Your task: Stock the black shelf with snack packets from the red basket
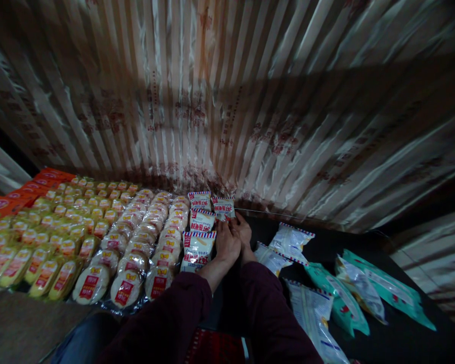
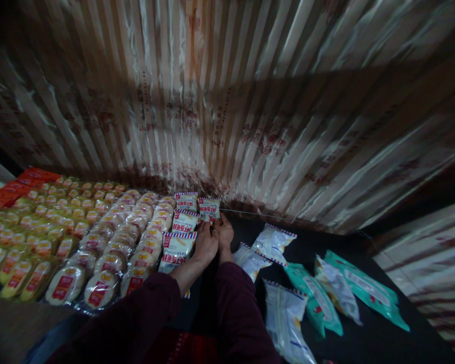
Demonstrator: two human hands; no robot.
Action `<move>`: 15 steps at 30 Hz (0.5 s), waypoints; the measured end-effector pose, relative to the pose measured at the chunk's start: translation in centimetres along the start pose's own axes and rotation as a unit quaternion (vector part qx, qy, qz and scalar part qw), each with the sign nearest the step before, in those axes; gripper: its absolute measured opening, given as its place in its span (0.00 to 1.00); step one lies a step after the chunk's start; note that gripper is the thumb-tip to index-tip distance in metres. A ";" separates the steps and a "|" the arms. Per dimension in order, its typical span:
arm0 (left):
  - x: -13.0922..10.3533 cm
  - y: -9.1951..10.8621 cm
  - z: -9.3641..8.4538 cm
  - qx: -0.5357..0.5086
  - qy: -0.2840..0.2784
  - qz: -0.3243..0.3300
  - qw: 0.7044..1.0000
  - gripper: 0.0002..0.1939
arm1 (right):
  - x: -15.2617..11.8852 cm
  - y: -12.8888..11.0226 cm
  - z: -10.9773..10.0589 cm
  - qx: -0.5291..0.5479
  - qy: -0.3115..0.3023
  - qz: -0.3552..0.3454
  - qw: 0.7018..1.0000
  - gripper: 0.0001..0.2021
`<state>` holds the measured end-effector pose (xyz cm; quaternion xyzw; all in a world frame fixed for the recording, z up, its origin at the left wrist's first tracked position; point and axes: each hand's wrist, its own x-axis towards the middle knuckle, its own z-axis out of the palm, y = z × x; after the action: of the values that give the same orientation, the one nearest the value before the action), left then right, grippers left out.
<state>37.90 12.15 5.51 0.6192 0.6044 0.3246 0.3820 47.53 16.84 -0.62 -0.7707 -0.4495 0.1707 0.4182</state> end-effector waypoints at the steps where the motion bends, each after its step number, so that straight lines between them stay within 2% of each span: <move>1: -0.1 0.0 0.0 0.002 -0.005 -0.002 1.000 0.23 | 0.1 0.1 0.0 -0.003 0.005 0.001 1.000 0.20; 11: -0.4 -0.1 0.3 0.004 -0.030 0.004 1.000 0.24 | -0.3 0.7 -0.3 -0.019 0.034 0.012 0.999 0.26; 15: -0.3 -0.2 0.1 -0.001 -0.025 0.004 1.000 0.23 | -0.5 0.7 -0.4 -0.021 0.044 0.007 0.999 0.23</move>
<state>37.92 11.87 5.33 0.6290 0.5920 0.3108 0.3965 47.87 16.08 -0.97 -0.7891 -0.4287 0.1302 0.4203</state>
